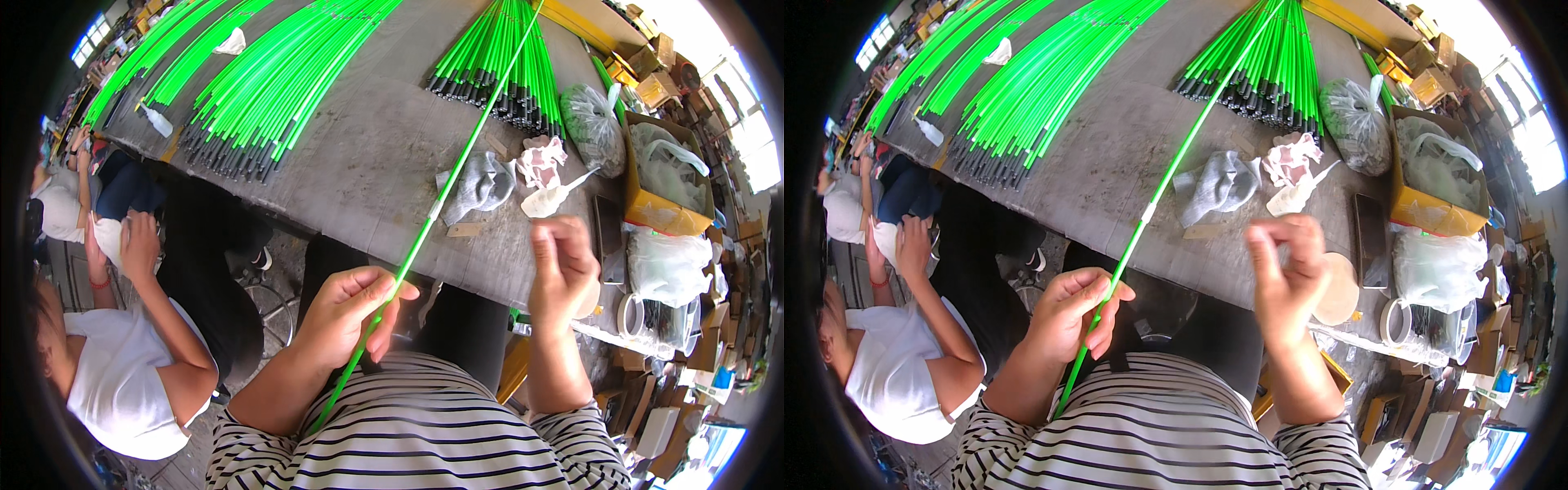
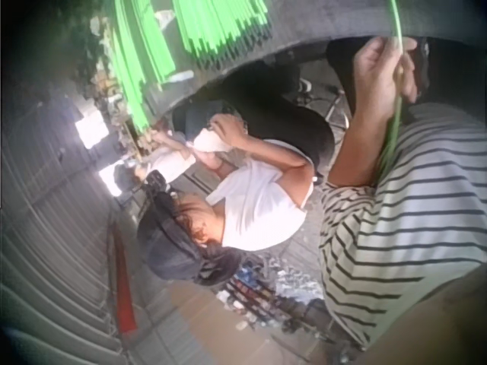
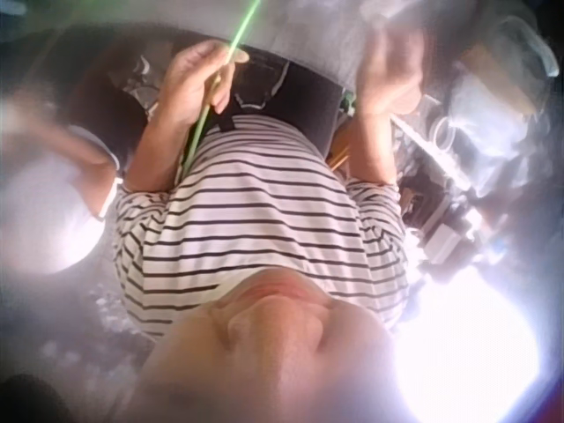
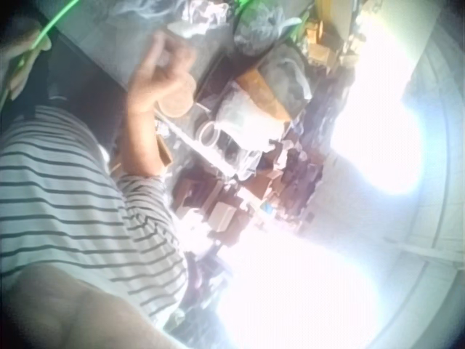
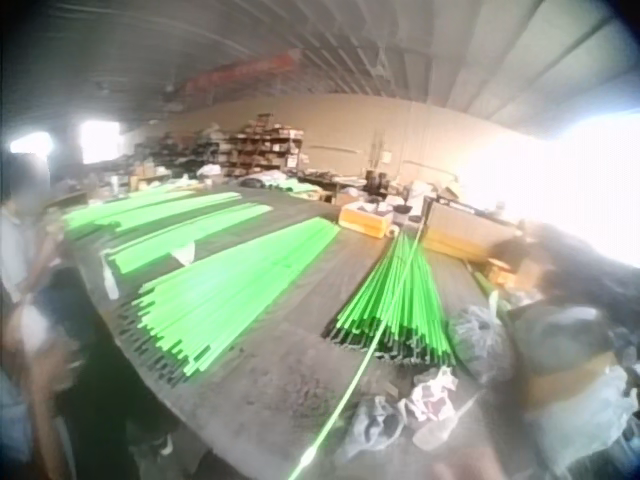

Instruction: The person applies adhesive from a small bottle onto specific points on green rods and then wipes the area with a cloth, handling the rods one at a time at a large workbench.

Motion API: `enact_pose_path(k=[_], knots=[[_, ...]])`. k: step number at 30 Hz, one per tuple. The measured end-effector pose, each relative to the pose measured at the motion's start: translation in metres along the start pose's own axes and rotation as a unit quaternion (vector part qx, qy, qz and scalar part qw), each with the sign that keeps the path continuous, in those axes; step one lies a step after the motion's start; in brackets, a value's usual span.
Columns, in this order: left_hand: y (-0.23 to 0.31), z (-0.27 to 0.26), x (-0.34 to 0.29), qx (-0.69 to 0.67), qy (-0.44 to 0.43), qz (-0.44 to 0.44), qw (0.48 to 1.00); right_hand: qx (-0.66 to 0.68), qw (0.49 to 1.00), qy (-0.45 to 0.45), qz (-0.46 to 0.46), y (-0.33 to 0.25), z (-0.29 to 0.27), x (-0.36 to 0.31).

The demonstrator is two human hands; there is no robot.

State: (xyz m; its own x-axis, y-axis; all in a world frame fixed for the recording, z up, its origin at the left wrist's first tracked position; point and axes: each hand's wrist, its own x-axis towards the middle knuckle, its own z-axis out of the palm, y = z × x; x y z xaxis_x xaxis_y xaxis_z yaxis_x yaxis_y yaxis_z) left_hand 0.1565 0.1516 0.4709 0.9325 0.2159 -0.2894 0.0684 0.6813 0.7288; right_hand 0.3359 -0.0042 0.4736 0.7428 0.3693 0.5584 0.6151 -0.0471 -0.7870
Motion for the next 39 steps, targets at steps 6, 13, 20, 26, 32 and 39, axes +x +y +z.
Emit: enact_pose_path(k=[6,13,20,26,32,39], knots=[[0.002,0.007,-0.007,0.029,-0.032,-0.009,0.999,0.336,0.873,-0.126,0.330,-0.023,0.036,0.006],[0.005,0.010,-0.012,0.032,-0.045,-0.010,0.998,0.448,0.779,-0.192,0.394,-0.026,0.043,0.007],[0.003,0.008,-0.012,0.046,-0.042,-0.011,0.998,0.471,0.762,-0.195,0.400,-0.025,0.044,0.007],[0.003,0.009,-0.011,0.051,-0.035,-0.007,0.998,0.453,0.765,-0.190,0.416,-0.025,0.045,0.005],[0.002,0.011,-0.010,0.071,-0.008,0.017,0.997,0.441,0.769,-0.191,0.421,-0.029,0.046,0.001],[-0.008,0.016,-0.011,0.208,0.083,0.134,0.965,0.426,0.786,-0.197,0.403,-0.029,0.051,-0.006]])
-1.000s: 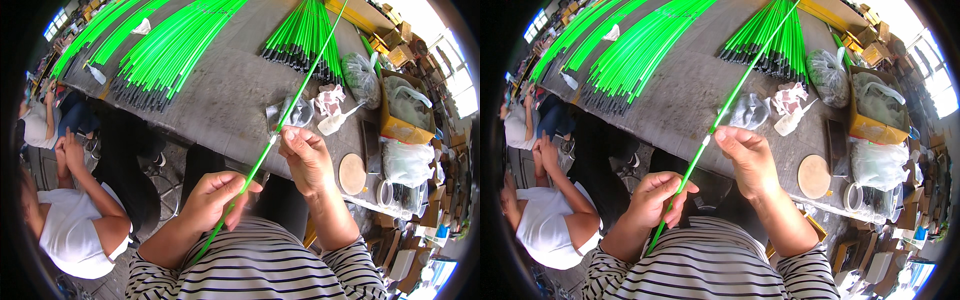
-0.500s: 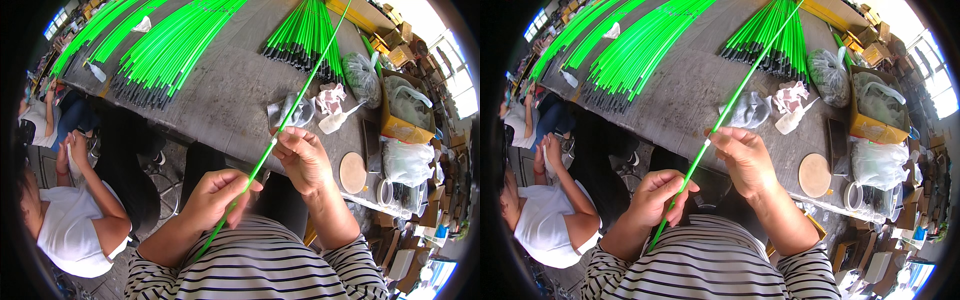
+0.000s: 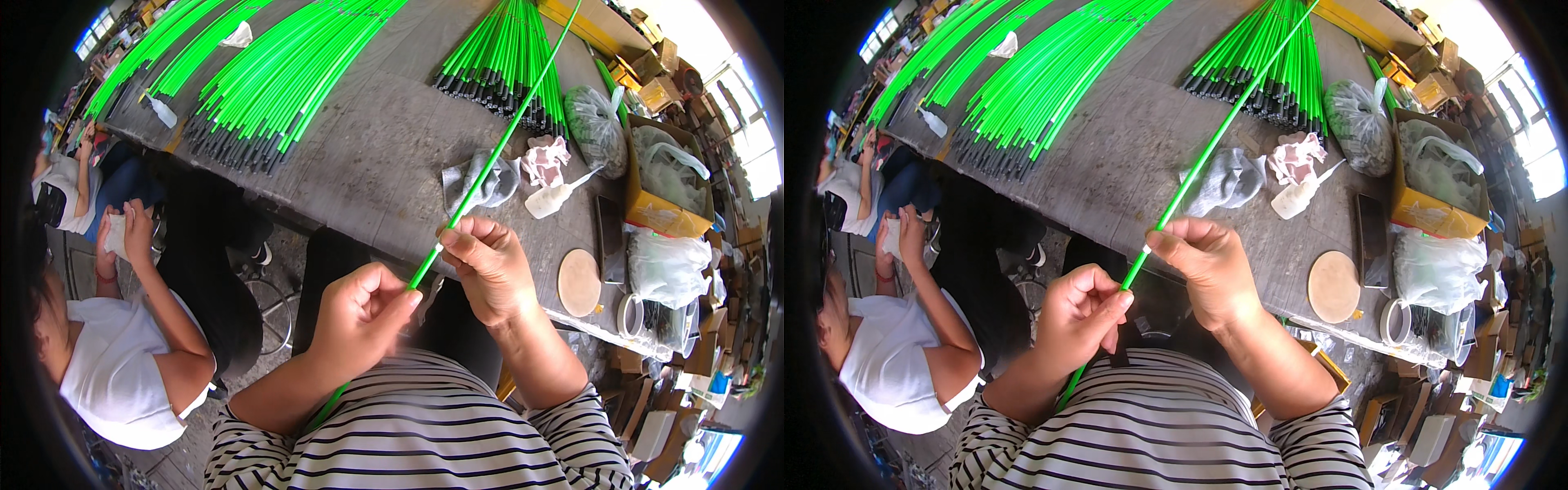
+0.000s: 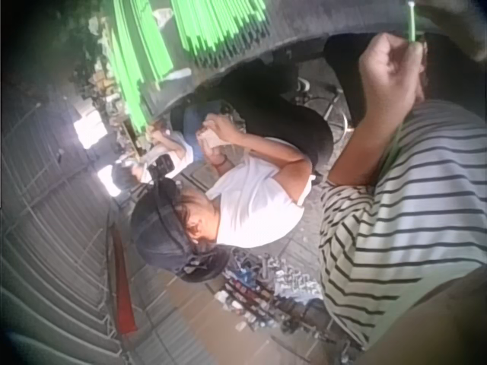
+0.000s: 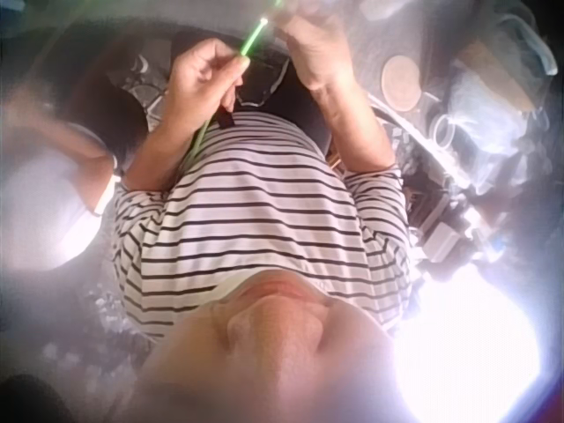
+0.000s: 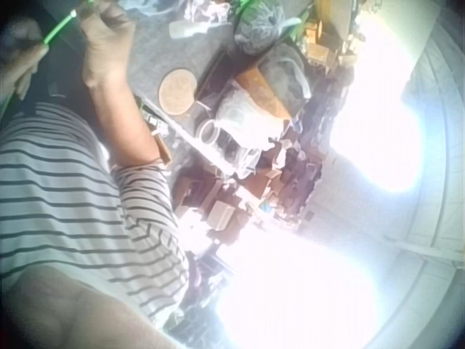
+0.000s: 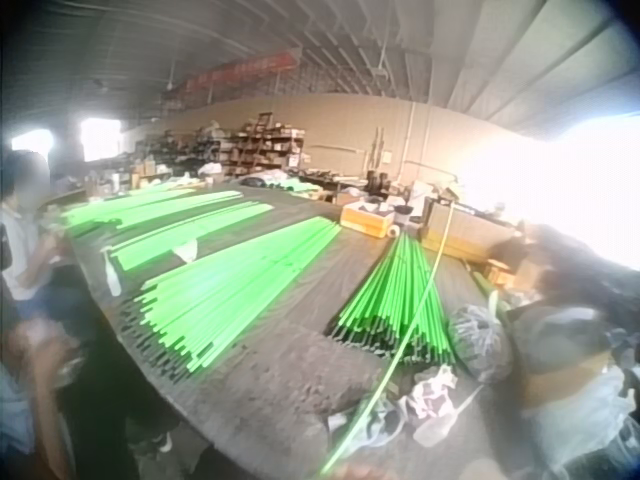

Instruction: The person applies adhesive from a small bottle onto specific points on green rods and then wipes the area with a cloth, handling the rods one at a time at a large workbench.

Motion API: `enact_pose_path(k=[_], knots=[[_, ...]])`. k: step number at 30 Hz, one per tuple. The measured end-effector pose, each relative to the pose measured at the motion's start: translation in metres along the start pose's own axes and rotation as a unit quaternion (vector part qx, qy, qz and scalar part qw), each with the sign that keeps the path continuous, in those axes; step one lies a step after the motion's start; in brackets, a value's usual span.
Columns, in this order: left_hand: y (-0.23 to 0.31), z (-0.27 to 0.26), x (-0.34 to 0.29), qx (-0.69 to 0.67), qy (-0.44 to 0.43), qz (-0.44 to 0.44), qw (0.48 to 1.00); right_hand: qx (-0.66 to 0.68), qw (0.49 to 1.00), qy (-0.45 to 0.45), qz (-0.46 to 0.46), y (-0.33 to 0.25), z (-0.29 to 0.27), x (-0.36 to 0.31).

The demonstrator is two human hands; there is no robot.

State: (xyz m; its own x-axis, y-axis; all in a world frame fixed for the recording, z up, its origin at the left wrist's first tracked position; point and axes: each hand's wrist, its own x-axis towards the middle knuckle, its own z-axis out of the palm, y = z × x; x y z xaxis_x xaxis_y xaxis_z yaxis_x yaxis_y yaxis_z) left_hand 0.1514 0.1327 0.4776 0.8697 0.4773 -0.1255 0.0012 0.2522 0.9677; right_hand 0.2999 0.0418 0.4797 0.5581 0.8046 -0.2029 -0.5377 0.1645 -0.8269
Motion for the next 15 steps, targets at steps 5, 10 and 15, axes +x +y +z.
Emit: enact_pose_path(k=[5,10,15], knots=[[-0.006,0.005,0.001,0.242,0.075,0.214,0.943,0.000,1.000,-0.004,0.011,0.005,-0.001,-0.002],[0.001,0.009,-0.001,0.361,0.109,0.264,0.888,0.045,0.999,-0.009,0.007,0.007,0.000,-0.004],[0.005,0.010,-0.001,0.334,0.093,0.259,0.901,0.094,0.994,-0.054,0.012,0.009,-0.006,-0.004]])
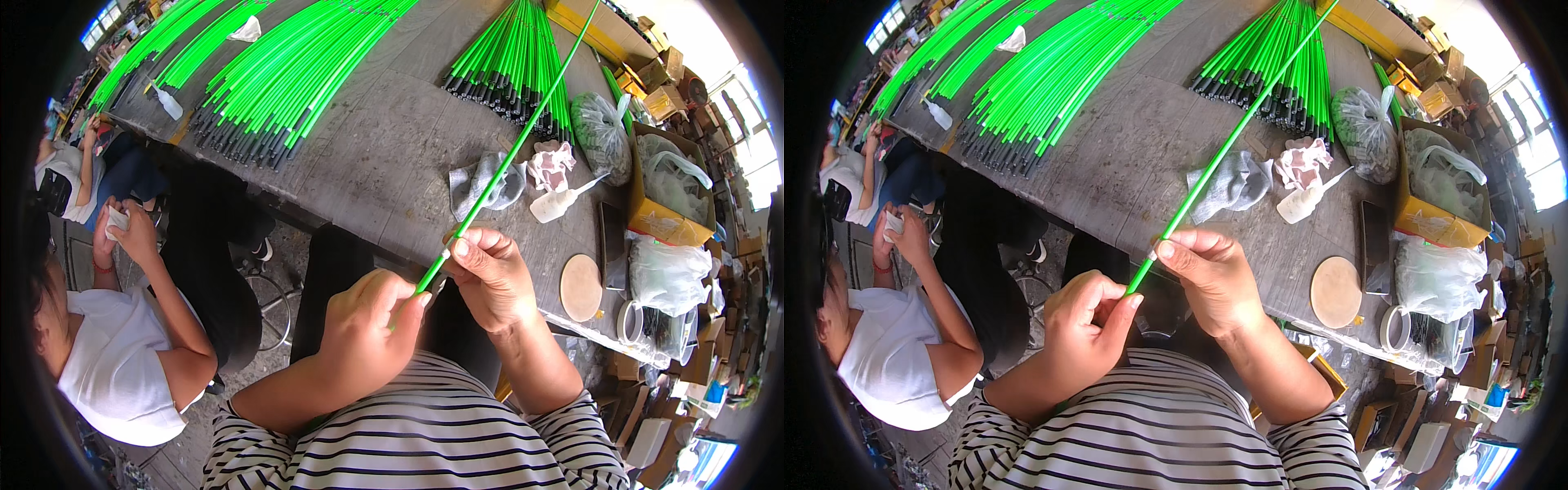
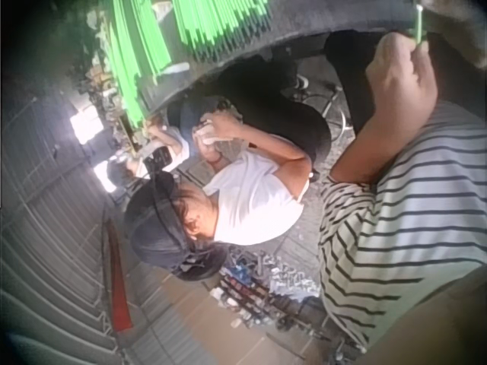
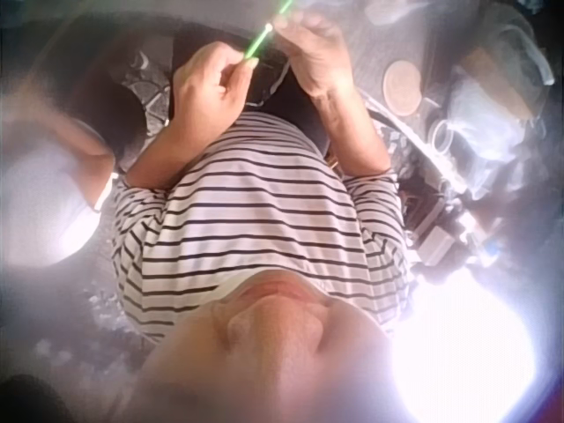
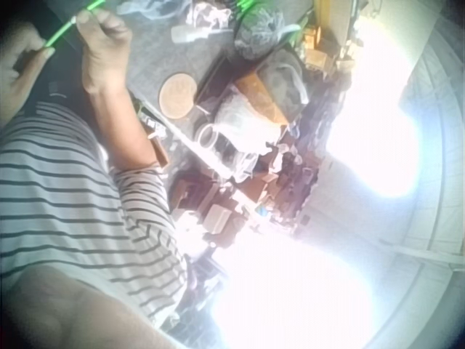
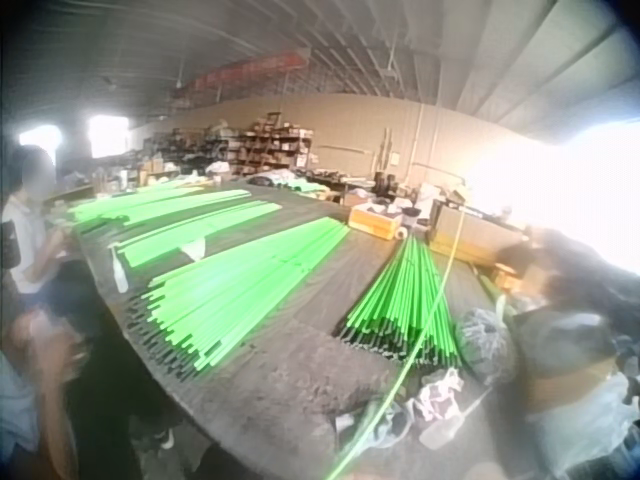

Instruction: The person applies adhesive from a small bottle onto specific points on green rods and then wipes the area with a cloth, handling the rods one at a time at a large workbench.

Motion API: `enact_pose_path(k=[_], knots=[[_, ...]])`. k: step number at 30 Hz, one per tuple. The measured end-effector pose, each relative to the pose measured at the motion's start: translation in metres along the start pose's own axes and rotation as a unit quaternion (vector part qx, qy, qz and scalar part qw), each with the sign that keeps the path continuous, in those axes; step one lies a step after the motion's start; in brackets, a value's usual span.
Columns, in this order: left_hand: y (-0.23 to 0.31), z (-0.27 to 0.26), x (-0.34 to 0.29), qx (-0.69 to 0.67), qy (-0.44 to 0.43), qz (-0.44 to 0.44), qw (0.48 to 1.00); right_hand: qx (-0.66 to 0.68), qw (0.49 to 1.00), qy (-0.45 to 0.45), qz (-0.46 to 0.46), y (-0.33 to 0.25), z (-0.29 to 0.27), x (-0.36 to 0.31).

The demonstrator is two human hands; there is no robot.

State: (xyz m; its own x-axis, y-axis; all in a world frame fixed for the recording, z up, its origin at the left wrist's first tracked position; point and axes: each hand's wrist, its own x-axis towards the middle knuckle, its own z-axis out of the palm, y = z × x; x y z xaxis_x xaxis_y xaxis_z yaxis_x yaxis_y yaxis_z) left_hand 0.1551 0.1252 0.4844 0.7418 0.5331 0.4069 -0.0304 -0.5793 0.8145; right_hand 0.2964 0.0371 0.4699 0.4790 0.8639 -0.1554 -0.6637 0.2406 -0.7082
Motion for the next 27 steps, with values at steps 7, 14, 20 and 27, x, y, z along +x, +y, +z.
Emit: enact_pose_path(k=[7,14,20,27], knots=[[-0.003,-0.013,0.003,-0.359,-0.164,-0.279,0.876,-0.011,0.999,-0.040,0.003,-0.005,-0.010,0.002],[0.000,-0.013,0.004,-0.360,-0.162,-0.303,0.867,-0.051,0.996,-0.073,-0.016,-0.003,-0.012,0.004],[-0.006,0.004,-0.001,-0.005,-0.010,0.033,0.999,-0.049,0.999,-0.006,-0.017,0.002,-0.001,-0.003],[-0.011,-0.010,0.005,-0.457,-0.209,-0.304,0.809,-0.011,0.999,-0.032,-0.030,0.005,-0.008,-0.005]])
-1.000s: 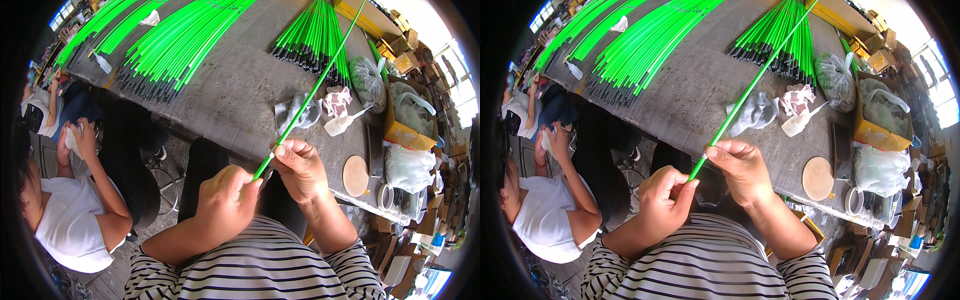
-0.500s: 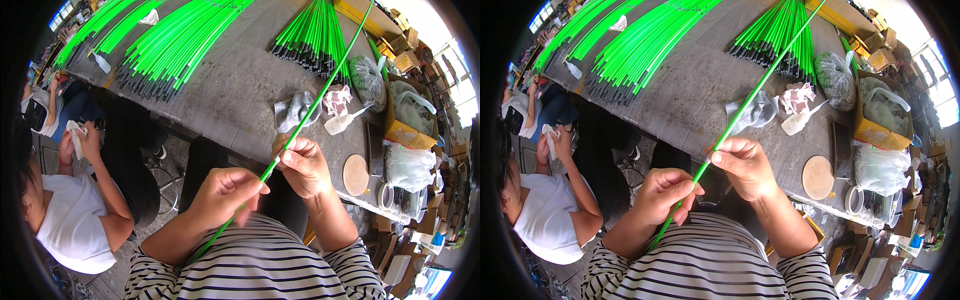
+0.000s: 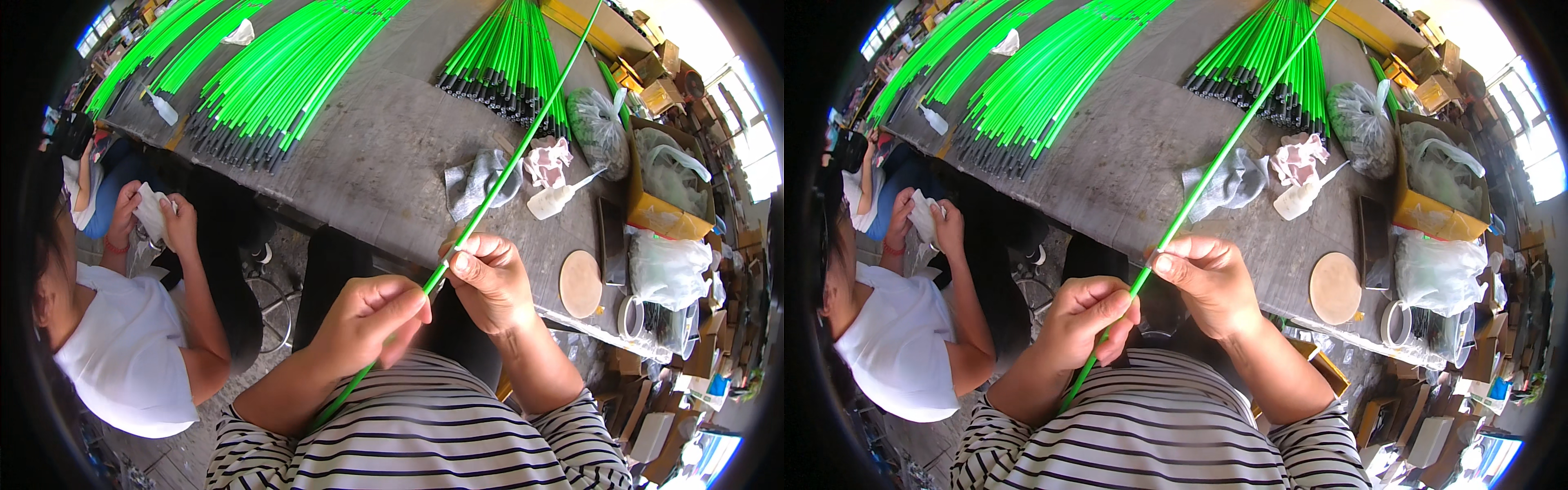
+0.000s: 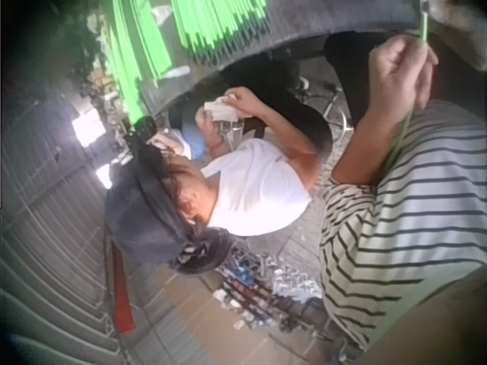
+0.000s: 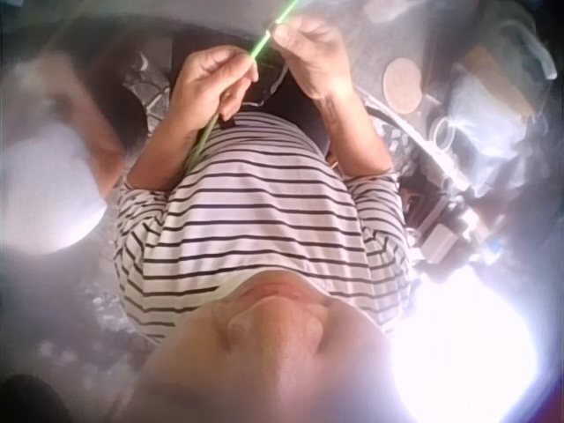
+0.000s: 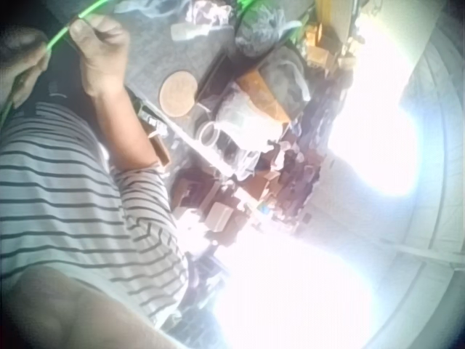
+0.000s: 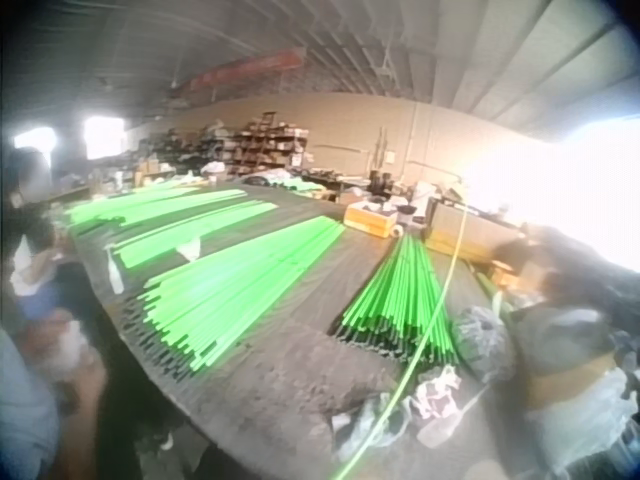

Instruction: The person applies adhesive from a small bottle onto specific points on green rods and then wipes the area with a cloth, handling the rods one at a time at a large workbench.

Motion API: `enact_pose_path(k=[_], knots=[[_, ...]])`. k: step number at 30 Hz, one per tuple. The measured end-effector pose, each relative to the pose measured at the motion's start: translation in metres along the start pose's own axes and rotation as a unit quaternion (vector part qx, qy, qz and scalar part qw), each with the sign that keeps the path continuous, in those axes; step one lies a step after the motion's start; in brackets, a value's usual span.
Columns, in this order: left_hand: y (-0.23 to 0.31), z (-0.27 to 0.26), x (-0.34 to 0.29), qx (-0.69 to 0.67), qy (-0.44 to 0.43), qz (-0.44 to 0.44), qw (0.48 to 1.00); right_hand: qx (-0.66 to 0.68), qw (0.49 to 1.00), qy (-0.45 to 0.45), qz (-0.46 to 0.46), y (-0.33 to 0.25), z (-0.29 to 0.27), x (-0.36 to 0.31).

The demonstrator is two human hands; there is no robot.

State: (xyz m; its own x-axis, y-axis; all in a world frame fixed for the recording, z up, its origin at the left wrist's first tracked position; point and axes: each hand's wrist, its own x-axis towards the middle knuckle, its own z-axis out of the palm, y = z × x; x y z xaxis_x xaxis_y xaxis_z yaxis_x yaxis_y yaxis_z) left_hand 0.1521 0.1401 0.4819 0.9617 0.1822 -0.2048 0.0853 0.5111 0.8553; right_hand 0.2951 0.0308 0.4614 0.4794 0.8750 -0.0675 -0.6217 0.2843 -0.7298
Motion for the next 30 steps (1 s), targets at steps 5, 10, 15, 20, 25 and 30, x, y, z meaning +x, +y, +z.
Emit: enact_pose_path(k=[5,10,15,20,25,30], knots=[[0.003,-0.004,0.001,-0.232,-0.111,-0.165,0.952,0.006,0.999,-0.051,0.000,0.001,-0.002,0.004],[-0.004,-0.008,0.005,-0.317,-0.196,-0.218,0.902,0.035,0.995,-0.096,0.001,0.004,0.001,0.006],[0.000,0.005,0.003,0.041,-0.012,-0.094,0.995,-0.012,0.998,-0.060,0.009,0.004,0.003,0.001],[-0.012,0.009,0.010,0.398,0.130,0.130,0.899,-0.050,0.998,0.032,0.032,0.004,0.012,0.003],[0.002,-0.007,0.008,0.212,0.131,0.071,0.966,-0.499,0.824,0.184,-0.199,-0.012,0.002,0.025],[0.019,-0.005,0.008,0.177,0.164,0.090,0.966,-0.762,0.582,0.107,-0.263,-0.014,-0.052,0.046]])
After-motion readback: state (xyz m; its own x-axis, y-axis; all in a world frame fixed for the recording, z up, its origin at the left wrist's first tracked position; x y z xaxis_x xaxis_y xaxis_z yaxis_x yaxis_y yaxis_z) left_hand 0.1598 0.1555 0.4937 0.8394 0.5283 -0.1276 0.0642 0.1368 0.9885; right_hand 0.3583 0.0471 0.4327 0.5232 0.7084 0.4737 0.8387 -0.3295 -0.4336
